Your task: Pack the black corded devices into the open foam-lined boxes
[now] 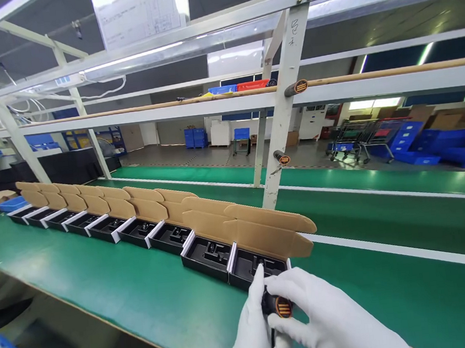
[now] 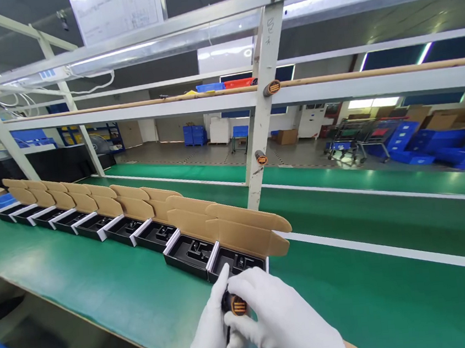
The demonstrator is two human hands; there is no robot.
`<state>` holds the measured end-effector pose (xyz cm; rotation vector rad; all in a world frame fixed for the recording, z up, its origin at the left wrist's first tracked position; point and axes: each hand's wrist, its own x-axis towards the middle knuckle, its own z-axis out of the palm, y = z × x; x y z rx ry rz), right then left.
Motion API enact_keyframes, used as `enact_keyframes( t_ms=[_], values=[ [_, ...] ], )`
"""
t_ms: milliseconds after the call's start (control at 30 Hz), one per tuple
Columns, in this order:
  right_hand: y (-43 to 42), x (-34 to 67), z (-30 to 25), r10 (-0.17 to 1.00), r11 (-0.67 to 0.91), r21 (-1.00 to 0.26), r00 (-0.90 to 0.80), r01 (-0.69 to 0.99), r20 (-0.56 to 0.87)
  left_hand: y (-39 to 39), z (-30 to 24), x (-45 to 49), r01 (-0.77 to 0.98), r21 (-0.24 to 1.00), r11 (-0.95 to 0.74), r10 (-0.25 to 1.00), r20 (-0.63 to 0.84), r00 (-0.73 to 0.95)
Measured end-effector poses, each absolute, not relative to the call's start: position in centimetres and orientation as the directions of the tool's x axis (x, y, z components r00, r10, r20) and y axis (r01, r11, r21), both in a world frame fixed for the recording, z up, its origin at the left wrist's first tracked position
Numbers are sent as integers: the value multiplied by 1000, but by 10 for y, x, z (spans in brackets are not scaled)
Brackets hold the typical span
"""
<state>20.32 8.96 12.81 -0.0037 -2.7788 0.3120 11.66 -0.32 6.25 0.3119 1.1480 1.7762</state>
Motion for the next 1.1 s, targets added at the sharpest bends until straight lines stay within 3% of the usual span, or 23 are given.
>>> enact_keyframes(
  t_ms=[100, 167, 300, 400, 500, 567, 700, 800, 867, 967, 1033, 1100],
  values=[
    [90, 205, 125, 8, 997, -67, -891, -26, 454, -14, 62, 123, -261, 963, -71, 721, -131, -681],
    [89, 205, 125, 31, 994, -105, -876, -22, 480, -23, 65, 124, -132, 989, -70, 707, -44, -706],
    [85, 211, 132, 122, 941, -334, -877, -47, 465, -33, 75, 111, -236, 952, -196, 821, 28, -570],
    [79, 215, 138, 147, 921, -384, -861, -60, 487, -33, 84, 103, -258, 912, -320, 874, 179, -451],
    [78, 216, 140, 142, 915, -397, -854, -80, 500, -31, 86, 103, -397, 820, -412, 883, 251, -396],
    [81, 215, 137, 143, 922, -379, -836, -83, 530, -32, 85, 104, -421, 814, -399, 871, 194, -451],
    [94, 218, 127, 171, 927, -370, -805, -64, 568, -38, 87, 102, -296, 901, -317, 794, 82, -602],
    [96, 222, 122, 208, 900, -432, -807, -64, 553, -36, 85, 91, -260, 914, -311, 804, 108, -584],
    [94, 225, 121, 214, 888, -452, -804, -76, 555, -28, 76, 82, -228, 930, -288, 837, 129, -532],
    [97, 224, 122, 222, 893, -445, -792, -69, 569, -14, 44, 75, -329, 944, -18, 939, -97, -329],
    [109, 215, 119, 305, 892, -452, -770, 24, 560, -16, 17, 77, -397, 892, 214, 943, -295, -153],
    [130, 201, 109, 444, 862, -473, -723, 183, 530, -29, -7, 82, -406, 867, 289, 932, -353, -89]
  ],
)
